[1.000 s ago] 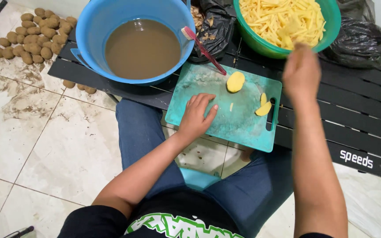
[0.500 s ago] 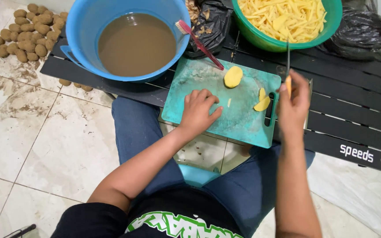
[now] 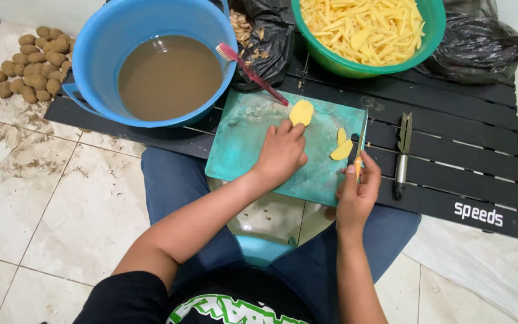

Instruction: Slicing potatoes into thin strips for french fries on a cutting board

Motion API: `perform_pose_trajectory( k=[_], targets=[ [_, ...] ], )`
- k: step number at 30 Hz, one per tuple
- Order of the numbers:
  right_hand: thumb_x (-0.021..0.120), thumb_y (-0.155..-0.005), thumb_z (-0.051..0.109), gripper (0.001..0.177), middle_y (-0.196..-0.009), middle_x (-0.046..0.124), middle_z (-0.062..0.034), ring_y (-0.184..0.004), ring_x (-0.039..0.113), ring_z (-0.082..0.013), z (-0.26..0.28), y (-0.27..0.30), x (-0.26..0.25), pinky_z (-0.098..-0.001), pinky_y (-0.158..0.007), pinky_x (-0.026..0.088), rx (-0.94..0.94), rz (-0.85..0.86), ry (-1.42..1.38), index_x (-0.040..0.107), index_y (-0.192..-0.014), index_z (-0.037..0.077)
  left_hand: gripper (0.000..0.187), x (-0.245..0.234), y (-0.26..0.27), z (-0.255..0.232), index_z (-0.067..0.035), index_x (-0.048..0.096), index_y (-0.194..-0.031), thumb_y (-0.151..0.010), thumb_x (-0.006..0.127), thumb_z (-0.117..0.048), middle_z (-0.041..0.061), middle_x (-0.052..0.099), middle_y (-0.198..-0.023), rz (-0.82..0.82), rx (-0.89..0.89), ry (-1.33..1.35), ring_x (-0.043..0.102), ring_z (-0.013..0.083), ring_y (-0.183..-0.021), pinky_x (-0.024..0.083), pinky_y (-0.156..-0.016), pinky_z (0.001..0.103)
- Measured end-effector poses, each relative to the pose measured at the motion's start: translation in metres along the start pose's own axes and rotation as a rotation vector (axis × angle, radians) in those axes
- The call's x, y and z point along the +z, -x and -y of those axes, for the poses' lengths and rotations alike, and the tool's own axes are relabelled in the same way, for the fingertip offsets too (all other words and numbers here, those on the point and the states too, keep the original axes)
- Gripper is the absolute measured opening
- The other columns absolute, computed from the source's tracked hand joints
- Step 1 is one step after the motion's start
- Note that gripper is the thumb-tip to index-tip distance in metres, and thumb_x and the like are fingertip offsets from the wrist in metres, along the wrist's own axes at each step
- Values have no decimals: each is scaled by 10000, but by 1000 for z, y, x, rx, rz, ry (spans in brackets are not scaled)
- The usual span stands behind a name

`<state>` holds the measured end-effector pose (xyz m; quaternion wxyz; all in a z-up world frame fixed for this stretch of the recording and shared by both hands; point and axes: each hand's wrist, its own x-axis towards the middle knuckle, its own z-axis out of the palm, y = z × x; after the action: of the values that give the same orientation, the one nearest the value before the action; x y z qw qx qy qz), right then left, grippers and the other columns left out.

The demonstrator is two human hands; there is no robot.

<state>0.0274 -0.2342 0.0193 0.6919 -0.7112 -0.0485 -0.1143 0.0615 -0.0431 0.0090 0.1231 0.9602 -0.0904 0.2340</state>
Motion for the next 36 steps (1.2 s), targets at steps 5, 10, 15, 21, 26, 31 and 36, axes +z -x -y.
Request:
perform_pose_trajectory(
  k=[5, 10, 15, 21, 26, 31, 36],
  targets=[
    [491, -1109, 117, 368, -915, 628, -127, -439, 511, -91, -19, 1, -3, -243, -424, 409, -93, -32, 29, 485, -1471, 50, 175, 3, -7, 6, -113, 676, -802, -713, 645, -261, 22, 544, -975, -24, 199, -175, 500, 269, -949, 402, -688, 422],
    [479, -1109, 130, 368, -908, 605, -115, -462, 462, -49, -13, 1, -1, -234, -434, 401, -59, -21, -10, 472, -1467, 43, 159, -1, -13, 12, -92, 697, -851, -757, 609, -186, 26, 551, -973, 3, 272, -240, 494, 279, -904, 374, -656, 410],
    [476, -1106, 129, 372, -902, 610, -124, -448, 471, -62, -12, 1, -2, -245, -425, 403, -64, -18, -18, 477, -1464, 29, 126, -15, -8, 6, -77, 690, -864, -796, 602, -136, 39, 552, -946, 23, 327, -276, 495, 278, -890, 352, -667, 403],
    [476, -1104, 132, 389, -925, 617, -121, -474, 506, -66, -17, 3, -3, -253, -446, 420, -68, -18, 10, 469, -1482, 44, 297, -17, -14, 16, -82, 707, -952, -736, 698, -286, 27, 577, -1012, 184, 246, -199, 522, 272, -950, 421, -679, 407],
    [474, -1108, 170, 382, -921, 642, -138, -481, 580, -139, -16, 5, -3, -278, -461, 460, -94, -35, 81, 498, -1459, 22, 177, -16, -59, 18, -62, 678, -806, -749, 634, -224, 75, 579, -924, 165, 309, 11, 538, 335, -849, 448, -612, 477],
    [494, -1090, 165, 393, -999, 608, -89, -712, 568, -113, 1, 8, -2, -250, -629, 472, -52, 2, 102, 486, -1464, 44, 126, -41, -173, 25, -77, 658, -877, -796, 698, -166, 95, 569, -1006, -159, 326, 96, 516, 324, -914, 465, -722, 443],
    [491, -1081, 178, 418, -1051, 559, -58, -841, 526, -100, 12, 8, -2, -226, -734, 464, 14, 64, 77, 444, -1484, 77, 99, 42, -276, 79, -186, 820, -831, -821, 738, -240, 27, 659, -1133, -10, 393, 74, 562, 327, -1016, 507, -799, 472]
  ],
)
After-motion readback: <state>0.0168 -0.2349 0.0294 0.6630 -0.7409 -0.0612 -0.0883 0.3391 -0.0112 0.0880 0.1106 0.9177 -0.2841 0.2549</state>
